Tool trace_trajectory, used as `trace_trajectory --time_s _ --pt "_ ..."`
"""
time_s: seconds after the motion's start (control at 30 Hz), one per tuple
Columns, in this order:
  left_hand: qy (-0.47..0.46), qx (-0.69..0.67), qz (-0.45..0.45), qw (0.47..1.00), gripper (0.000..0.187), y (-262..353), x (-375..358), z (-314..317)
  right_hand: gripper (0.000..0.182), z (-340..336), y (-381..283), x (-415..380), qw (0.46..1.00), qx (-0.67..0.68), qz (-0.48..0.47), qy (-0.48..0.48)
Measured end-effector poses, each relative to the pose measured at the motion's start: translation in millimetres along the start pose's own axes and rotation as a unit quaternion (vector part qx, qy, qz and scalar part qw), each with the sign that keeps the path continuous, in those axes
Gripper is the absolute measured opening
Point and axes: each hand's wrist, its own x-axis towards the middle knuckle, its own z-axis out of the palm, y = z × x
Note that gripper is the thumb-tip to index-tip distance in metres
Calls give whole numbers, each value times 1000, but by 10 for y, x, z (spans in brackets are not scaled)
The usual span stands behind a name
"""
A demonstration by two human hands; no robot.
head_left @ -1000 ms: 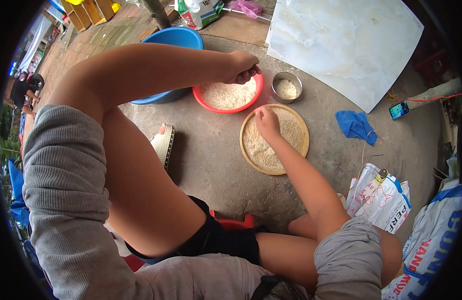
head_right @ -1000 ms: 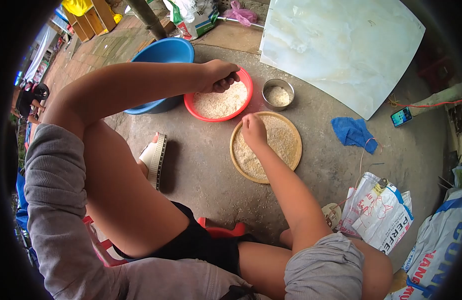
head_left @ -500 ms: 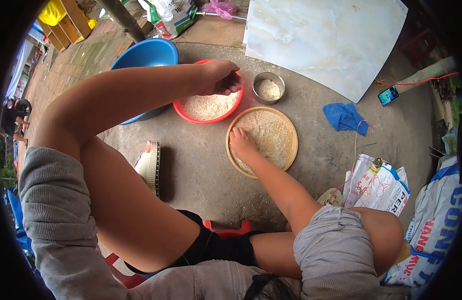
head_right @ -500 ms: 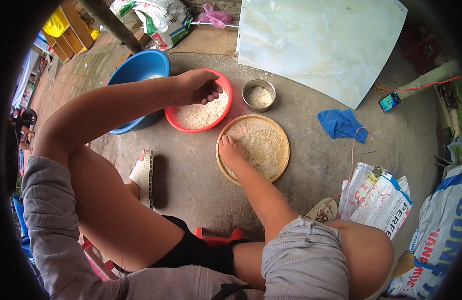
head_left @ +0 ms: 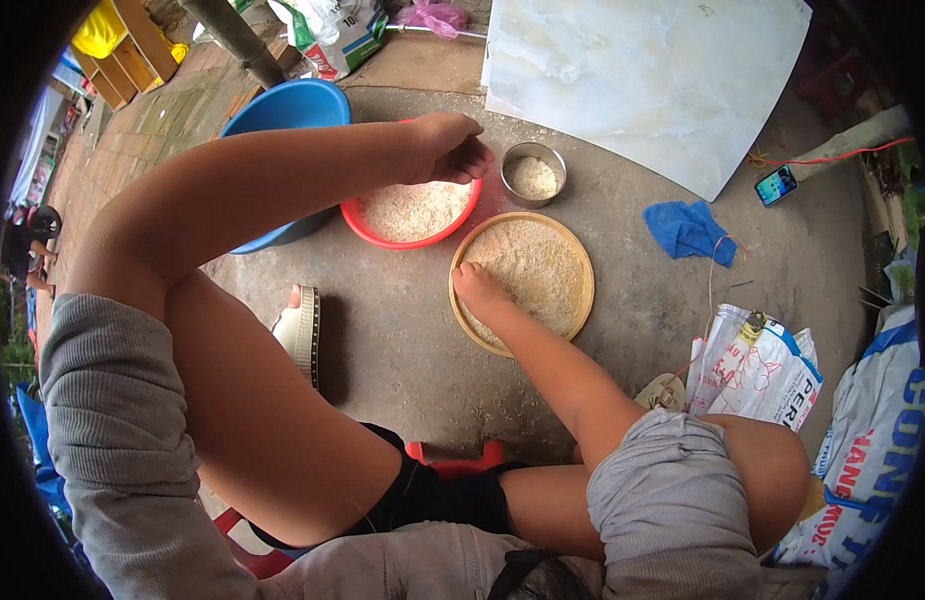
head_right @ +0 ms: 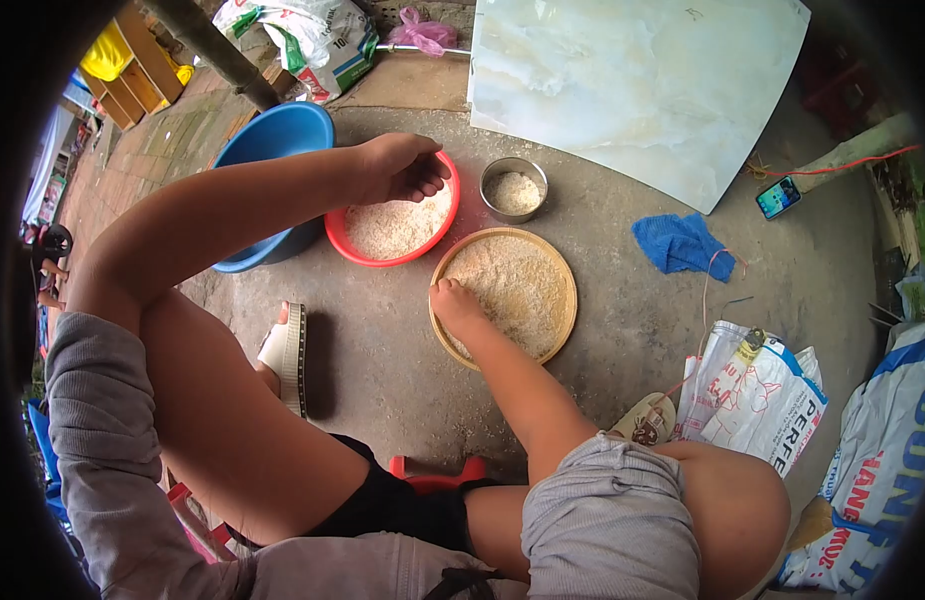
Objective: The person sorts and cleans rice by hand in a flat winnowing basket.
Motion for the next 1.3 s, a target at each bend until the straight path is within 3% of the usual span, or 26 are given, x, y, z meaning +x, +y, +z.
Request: trace_trajectory --time_s 0.2,0.33,0.43,0.53,0.57,0.63,0.67,0.73,0.77,0.83,0.87,0.93,1.07,1.1,1.17,1.23,1.3 --pt "2 -12 13 1000 41 50 64 48 14 -141 48 96 996 10 60 -67" --pt "-3 -9 11 1000 40 61 66 138 15 -207 270 19 996 30 75 -43" --pt "-11 -9 11 1000 41 69 77 172 11 -232 472 39 985 79 151 -1" --pt "-9 -5 12 1000 41 69 128 201 9 -319 646 56 943 222 187 162" --pt "-3 -3 12 1000 41 73 153 208 9 -349 702 74 943 221 189 163" --pt "9 -21 11 1000 42 99 173 243 11 -588 728 106 891 326 233 213" --pt "23 -41 9 999 42 112 177 265 11 -692 752 141 891 326 234 213" --pt "38 -48 19 998 45 141 188 321 12 -882 839 227 822 433 238 284" --pt "55 -57 29 996 48 157 194 352 12 -999 885 259 822 433 238 285" --pt "71 -68 43 994 52 182 209 405 12 -1354 898 275 696 593 211 345" --pt "88 -80 57 991 55 193 213 433 12 -1536 885 262 695 593 211 346" --pt "100 -96 59 989 60 224 219 498 14 -1895 827 228 634 621 219 406" --pt "107 -136 83 981 73 320 225 575 17 -2287 699 198 645 587 172 458" --pt "108 -135 83 981 73 345 205 590 17 -2332 660 210 644 588 171 459" --pt "99 -137 113 979 71 389 165 612 15 -2403 566 239 668 546 71 500" --pt "80 -133 146 977 67 408 185 599 12 -2455 471 231 686 530 54 496" --pt "61 -129 179 973 64 415 218 572 9 -2519 387 208 764 460 27 452"
